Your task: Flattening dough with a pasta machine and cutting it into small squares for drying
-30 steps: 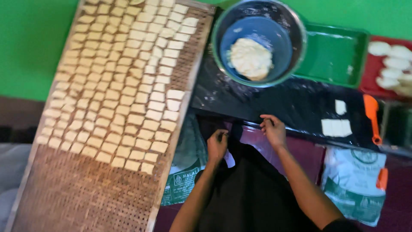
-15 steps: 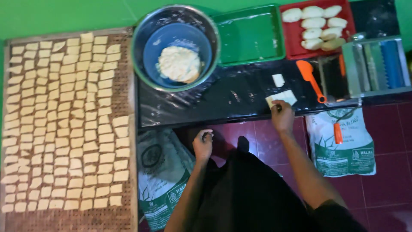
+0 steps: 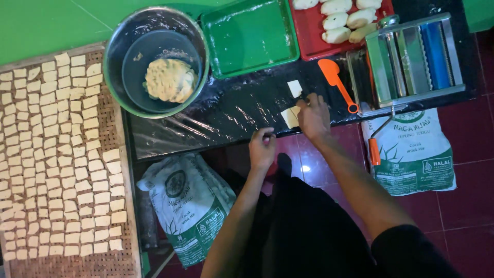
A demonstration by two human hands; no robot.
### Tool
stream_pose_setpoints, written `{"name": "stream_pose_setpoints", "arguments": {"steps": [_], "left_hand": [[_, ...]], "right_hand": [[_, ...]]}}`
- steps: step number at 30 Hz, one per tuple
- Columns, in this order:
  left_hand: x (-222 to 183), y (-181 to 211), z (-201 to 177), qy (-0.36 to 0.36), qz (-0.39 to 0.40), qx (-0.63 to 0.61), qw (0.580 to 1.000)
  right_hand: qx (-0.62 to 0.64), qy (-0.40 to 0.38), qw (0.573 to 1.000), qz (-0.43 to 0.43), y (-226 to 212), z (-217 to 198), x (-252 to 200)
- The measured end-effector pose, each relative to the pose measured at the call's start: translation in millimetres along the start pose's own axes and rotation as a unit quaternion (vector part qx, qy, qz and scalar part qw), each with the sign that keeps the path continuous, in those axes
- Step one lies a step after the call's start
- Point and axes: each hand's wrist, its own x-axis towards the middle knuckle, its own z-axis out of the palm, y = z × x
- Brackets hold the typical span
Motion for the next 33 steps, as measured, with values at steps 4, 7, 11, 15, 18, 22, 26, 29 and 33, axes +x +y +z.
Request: {"name": "stream_pose_setpoints", "arguments": {"steps": [4,7,11,15,18,22,26,29,33], "left_hand": [[1.0,58.3,4.1,-0.005,0.01,0.091,0.996],[10.1,83.9,11.4,-0.073,-0.031,0.162,0.984],[27.6,73.2,32.6,-0.106,-0.012,0.265,0.958],[37.2,63.0,49.6,-0.092,-0.002,0.335,0.938],[42.8,68.2,53.5,-0.053,-0.011,0.316,0.947],[46.9,65.8,54.1,-0.004,0.032,0.257,0.966],[42.8,67.3,48.7,-0.006,0.025,0.149,0.989],[49.5,40.5,57.5,-0.007,-0.014,0.007,1.0],[52.9,4.7,66.1,0.012,-0.117,-0.162,0.98]], "right_hand": [[0.019,-0.007,1.0,-0.024,3.5,-14.4,4.3],[0.064,-0.027,0.997,-0.014,8.2,-18.9,5.9],[0.096,-0.107,0.989,-0.022,22.5,-10.5,4.7],[0.122,-0.153,0.98,-0.025,26.2,-17.6,9.1],[0.083,-0.175,0.981,-0.014,32.8,-3.4,4.8],[0.123,-0.187,0.974,0.034,17.0,-38.2,14.1],[0.23,-0.188,0.95,0.091,23.3,-37.3,11.2],[0.295,-0.226,0.913,0.168,25.0,-37.1,13.4],[0.396,-0.235,0.857,0.232,14.8,-45.3,20.0]]}}
